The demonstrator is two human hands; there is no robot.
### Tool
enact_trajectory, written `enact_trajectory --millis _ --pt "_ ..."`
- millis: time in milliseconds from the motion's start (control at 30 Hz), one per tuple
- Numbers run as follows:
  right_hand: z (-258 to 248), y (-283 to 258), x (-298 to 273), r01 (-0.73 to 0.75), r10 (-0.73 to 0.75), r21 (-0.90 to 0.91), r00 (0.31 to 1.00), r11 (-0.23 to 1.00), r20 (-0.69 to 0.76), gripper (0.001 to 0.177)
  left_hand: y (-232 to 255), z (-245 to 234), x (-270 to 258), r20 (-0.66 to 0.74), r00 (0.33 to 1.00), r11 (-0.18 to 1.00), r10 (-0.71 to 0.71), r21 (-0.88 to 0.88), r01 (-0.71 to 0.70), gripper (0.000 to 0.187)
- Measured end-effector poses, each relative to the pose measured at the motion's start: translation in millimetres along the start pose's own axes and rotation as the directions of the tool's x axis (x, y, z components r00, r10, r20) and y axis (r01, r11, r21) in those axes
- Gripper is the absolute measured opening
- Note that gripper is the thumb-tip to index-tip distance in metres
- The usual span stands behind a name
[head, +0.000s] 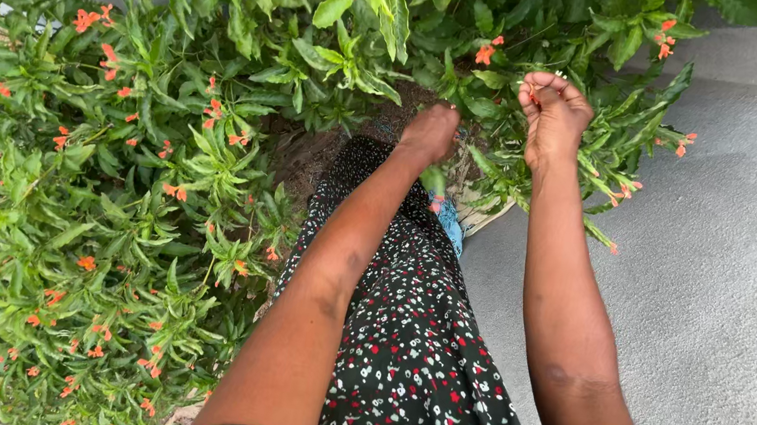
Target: The person picks flowers from a bush by hand and places them into a metal bowl.
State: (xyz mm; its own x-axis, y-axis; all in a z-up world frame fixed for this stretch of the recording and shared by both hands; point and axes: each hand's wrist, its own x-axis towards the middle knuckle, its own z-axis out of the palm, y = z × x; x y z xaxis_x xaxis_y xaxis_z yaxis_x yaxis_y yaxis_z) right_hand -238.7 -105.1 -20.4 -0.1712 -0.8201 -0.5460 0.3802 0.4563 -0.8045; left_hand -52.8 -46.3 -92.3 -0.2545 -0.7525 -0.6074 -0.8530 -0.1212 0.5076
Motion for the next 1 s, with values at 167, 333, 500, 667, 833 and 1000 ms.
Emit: enact_trajectory --millis 167,333,500,667,833,1000 --pt "5 1 -1 -0.028 0.028 -0.03 1.0 0.999 -0.007 0.013 0 8 12 0.049 0.999 1.0 -0.019 -0.003 0.019 0.031" --pt "3 8 6 -0.071 0.071 -0.088 0.997 0.994 -0.011 0.013 6 -9 3 0.113 0.988 0.99 -0.105 -0.084 0.115 0.047" --pt "10 29 30 -0.087 0.069 -0.298 0.995 0.951 -0.068 0.013 3 -17 0 0.055 0.981 0.968 -0.186 -0.162 0.193 0.054" --pt "32 59 53 0.119 -0.103 -0.562 0.993 0.818 0.06 0.028 -10 -6 10 -0.007 0.963 0.873 -0.269 -0.423 0.241 0.027" --pt "60 76 74 0.298 -0.269 -0.587 0.953 0.753 0.139 0.037 -20 2 11 -0.021 0.959 0.819 -0.284 -0.525 0.231 0.026" --pt "79 77 86 0.113 -0.13 -0.539 0.992 0.835 0.008 0.028 -21 2 0 -0.004 0.945 0.744 -0.328 -0.618 0.256 0.025"
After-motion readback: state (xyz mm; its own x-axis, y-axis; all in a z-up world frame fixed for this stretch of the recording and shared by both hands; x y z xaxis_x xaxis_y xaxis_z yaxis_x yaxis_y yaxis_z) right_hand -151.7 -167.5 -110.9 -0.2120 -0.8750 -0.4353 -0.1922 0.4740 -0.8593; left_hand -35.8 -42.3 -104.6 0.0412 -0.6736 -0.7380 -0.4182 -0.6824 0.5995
